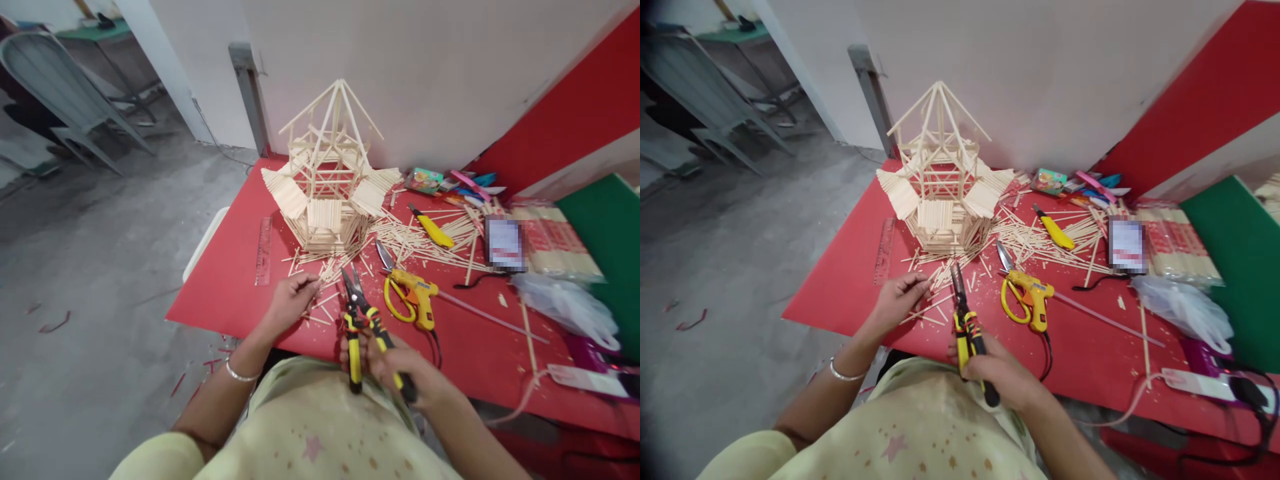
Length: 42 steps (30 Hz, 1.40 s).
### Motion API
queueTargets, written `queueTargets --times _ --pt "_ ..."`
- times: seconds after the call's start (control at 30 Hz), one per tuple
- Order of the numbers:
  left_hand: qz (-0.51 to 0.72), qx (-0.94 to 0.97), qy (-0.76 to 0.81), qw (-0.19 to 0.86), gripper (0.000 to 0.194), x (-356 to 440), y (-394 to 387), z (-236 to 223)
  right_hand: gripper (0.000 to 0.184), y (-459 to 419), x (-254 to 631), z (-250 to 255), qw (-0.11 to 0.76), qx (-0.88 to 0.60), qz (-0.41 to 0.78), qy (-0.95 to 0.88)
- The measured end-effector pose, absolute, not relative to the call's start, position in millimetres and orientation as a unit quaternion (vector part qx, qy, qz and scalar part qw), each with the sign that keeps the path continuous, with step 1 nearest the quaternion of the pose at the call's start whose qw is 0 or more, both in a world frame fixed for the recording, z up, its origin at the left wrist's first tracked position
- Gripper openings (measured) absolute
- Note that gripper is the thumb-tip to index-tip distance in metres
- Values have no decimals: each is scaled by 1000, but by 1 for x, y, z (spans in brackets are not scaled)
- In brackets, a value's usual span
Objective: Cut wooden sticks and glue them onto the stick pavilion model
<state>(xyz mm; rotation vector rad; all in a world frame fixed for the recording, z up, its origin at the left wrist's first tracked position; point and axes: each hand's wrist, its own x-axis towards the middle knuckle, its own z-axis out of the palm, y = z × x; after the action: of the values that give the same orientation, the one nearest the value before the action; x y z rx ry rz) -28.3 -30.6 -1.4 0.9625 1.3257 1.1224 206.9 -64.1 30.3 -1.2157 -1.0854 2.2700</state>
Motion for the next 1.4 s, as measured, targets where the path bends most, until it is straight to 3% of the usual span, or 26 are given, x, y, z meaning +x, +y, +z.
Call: queueTargets --times 0.13,0.3,0.43,0.7,1.0,1.1,1.23,1.4 --pt "452 475 581 482 27 -32 -32 7 84 -61 199 32 163 -478 598 -623" --pt "426 532 571 457 28 -31 -35 4 84 -60 193 27 187 -456 521 -696" --pt "415 552 531 491 30 -33 -35 -1 83 -67 197 14 200 -447 558 -670" --pt "464 426 474 615 41 -32 -34 -11 79 -71 205 12 161 -419 757 -474" --pt "481 364 459 653 41 -31 -35 -8 78 -66 204 12 149 -408 781 -448" --pt "474 372 470 645 40 -31 -36 -4 84 -66 205 12 159 -407 709 -554" --pt "458 411 486 621 38 -28 -36 2 94 -65 201 12 166 -454 504 -716" --pt "460 434 495 596 36 -23 -38 4 98 -59 198 11 133 -494 346 -786"
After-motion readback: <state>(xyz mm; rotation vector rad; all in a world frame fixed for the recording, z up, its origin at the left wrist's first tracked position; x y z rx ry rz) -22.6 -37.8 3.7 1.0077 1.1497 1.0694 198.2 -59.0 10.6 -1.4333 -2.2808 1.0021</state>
